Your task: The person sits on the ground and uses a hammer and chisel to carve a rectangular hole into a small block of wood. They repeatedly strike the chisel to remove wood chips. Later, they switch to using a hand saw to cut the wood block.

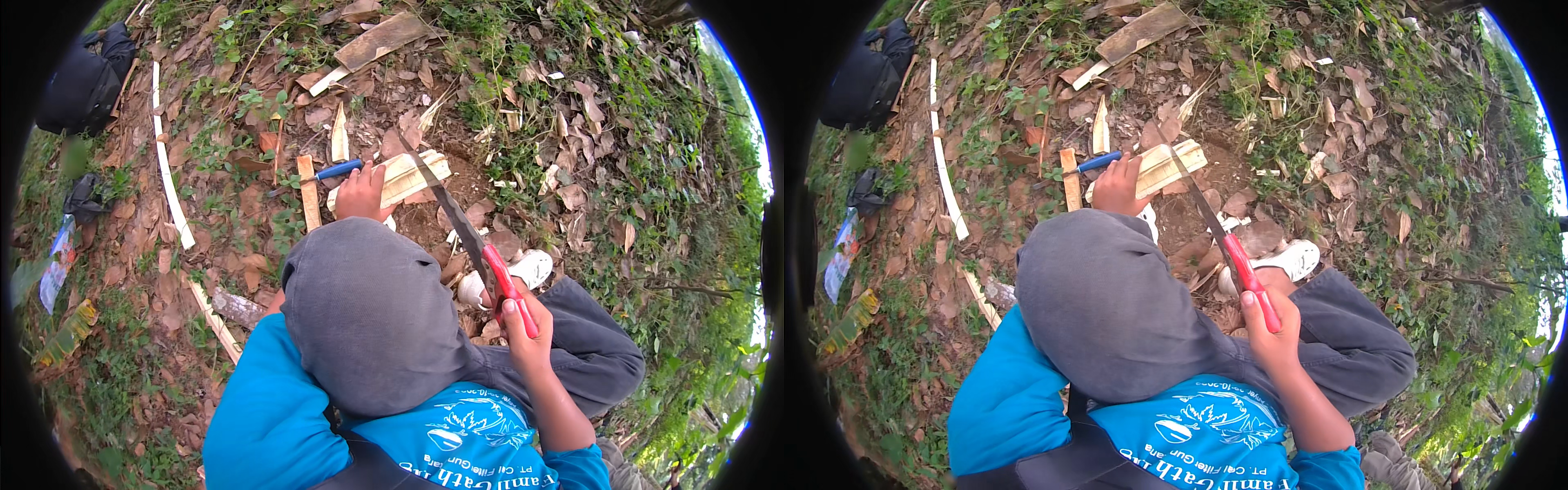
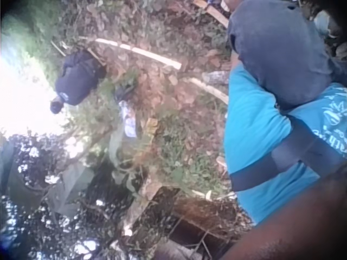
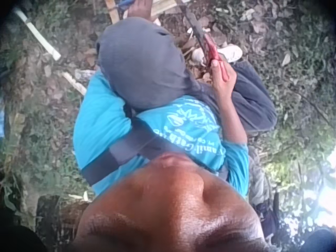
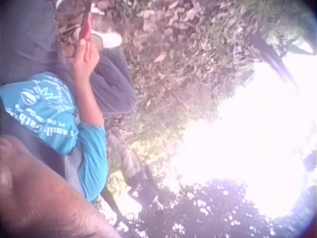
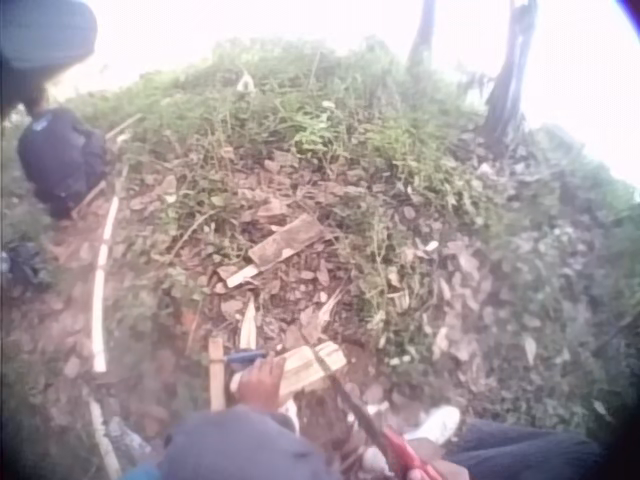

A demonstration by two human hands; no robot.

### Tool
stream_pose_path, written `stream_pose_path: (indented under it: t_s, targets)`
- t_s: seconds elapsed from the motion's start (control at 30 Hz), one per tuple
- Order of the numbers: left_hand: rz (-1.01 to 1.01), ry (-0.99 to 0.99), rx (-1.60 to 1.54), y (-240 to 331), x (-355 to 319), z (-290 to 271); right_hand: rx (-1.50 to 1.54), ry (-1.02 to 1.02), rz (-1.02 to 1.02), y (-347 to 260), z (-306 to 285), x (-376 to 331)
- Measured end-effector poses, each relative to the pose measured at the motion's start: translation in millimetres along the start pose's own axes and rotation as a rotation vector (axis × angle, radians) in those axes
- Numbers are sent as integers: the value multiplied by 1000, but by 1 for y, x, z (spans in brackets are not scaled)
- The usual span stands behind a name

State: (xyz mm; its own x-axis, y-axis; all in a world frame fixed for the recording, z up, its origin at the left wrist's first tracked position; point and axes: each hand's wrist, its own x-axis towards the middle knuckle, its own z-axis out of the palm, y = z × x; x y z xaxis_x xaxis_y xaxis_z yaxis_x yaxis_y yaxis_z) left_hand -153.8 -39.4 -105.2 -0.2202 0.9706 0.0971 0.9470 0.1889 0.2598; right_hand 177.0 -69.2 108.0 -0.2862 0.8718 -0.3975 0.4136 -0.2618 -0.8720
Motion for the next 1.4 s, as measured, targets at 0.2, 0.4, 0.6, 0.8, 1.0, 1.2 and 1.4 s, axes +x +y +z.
stream_pose_path:
  t_s: [0.2,0.4,0.6,0.8,1.0,1.2,1.4]
  targets:
    - [-91,-349,-135,-6,15,-17,166,101,13,-3,-23,-8]
    - [-143,-588,-163,-30,36,-24,160,101,44,-4,-30,-11]
    - [-42,-416,124,18,8,-13,310,116,-18,19,-20,-23]
    - [23,-309,277,13,20,-49,343,122,-149,7,-21,-39]
    - [-45,-331,89,-8,47,-71,558,153,-154,6,-37,-37]
    - [-84,-304,-117,-44,78,-53,577,136,-109,23,-39,-13]
    - [-58,-263,-325,-62,107,-16,500,19,3,30,-41,20]
